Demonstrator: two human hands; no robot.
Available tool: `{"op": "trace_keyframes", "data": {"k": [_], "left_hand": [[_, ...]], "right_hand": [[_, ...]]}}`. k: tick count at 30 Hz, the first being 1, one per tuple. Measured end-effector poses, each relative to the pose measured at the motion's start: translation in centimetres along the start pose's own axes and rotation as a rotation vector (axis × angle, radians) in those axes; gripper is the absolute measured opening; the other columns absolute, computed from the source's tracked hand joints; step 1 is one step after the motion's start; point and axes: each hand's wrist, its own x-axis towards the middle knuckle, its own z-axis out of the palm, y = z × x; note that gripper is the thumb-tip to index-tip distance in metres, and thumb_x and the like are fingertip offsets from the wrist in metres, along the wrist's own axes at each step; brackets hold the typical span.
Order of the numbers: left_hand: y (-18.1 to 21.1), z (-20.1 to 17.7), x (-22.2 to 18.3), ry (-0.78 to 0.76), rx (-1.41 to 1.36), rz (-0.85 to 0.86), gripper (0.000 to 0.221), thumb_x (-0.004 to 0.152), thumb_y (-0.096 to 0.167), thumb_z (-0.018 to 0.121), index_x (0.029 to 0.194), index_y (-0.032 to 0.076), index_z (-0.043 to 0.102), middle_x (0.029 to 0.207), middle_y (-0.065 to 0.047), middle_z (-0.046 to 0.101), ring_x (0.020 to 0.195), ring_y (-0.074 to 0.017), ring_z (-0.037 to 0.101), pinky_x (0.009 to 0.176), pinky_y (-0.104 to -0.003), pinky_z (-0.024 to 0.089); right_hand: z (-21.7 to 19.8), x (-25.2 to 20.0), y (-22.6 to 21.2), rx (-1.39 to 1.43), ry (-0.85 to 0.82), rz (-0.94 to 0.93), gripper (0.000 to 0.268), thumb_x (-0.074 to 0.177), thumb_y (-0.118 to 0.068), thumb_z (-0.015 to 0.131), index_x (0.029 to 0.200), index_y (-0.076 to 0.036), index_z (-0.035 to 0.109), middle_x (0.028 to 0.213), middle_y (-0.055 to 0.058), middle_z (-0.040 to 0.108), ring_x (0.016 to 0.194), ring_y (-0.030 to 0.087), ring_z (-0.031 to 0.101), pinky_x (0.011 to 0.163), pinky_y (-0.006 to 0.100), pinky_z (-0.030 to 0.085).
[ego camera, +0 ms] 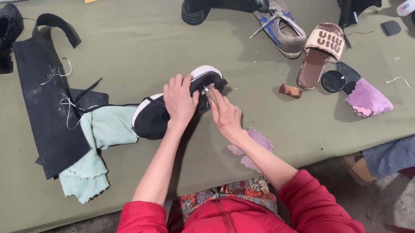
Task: Repairing a sneaker by manually stitching the sole to the upper using a small tool and thread.
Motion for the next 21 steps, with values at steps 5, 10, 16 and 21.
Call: {"op": "trace_keyframes", "data": {"k": [5,10,16,21], "left_hand": [[-2.5,1.3,1.8,-0.072,-0.083,-0.057,0.037,0.079,0.028,0.081,0.113,0.021,0.07,0.096,0.002,0.058,0.097,-0.0211,0.06,0.084,-0.037,0.047],[-5.6,3.7,3.2,-0.213,-0.201,-0.182,0.03,0.084,0.036,0.073,0.11,0.021,0.073,0.091,-0.002,0.061,0.094,-0.0274,0.066,0.081,-0.042,0.051],[-4.9,3.0,3.1,-0.241,-0.201,-0.253,0.032,0.084,0.035,0.073,0.114,0.023,0.073,0.095,-0.003,0.064,0.098,-0.0303,0.068,0.086,-0.044,0.053],[-3.7,2.1,1.8,-0.162,-0.184,-0.189,0.031,0.087,0.029,0.077,0.116,0.02,0.069,0.098,-0.001,0.059,0.104,-0.0258,0.064,0.089,-0.039,0.05]], "right_hand": [[0.9,2.5,0.2,-0.088,-0.087,0.021,0.039,0.106,-0.039,0.045,0.141,-0.027,0.055,0.081,0.013,0.068,0.073,0.044,0.072,0.066,0.06,0.059],[1.0,7.2,-1.0,-0.198,-0.388,0.171,0.039,0.102,-0.055,0.045,0.135,-0.038,0.055,0.085,0.008,0.073,0.087,0.04,0.075,0.08,0.056,0.059],[-7.4,10.5,-5.6,-0.008,-0.685,0.196,0.051,0.102,-0.046,0.045,0.143,-0.018,0.054,0.109,0.024,0.073,0.109,0.044,0.07,0.093,0.061,0.053],[-2.6,11.9,-2.3,-0.402,-0.511,0.01,0.041,0.1,-0.042,0.044,0.09,-0.02,0.077,0.065,0.009,0.071,0.068,0.033,0.076,0.065,0.047,0.059]]}}
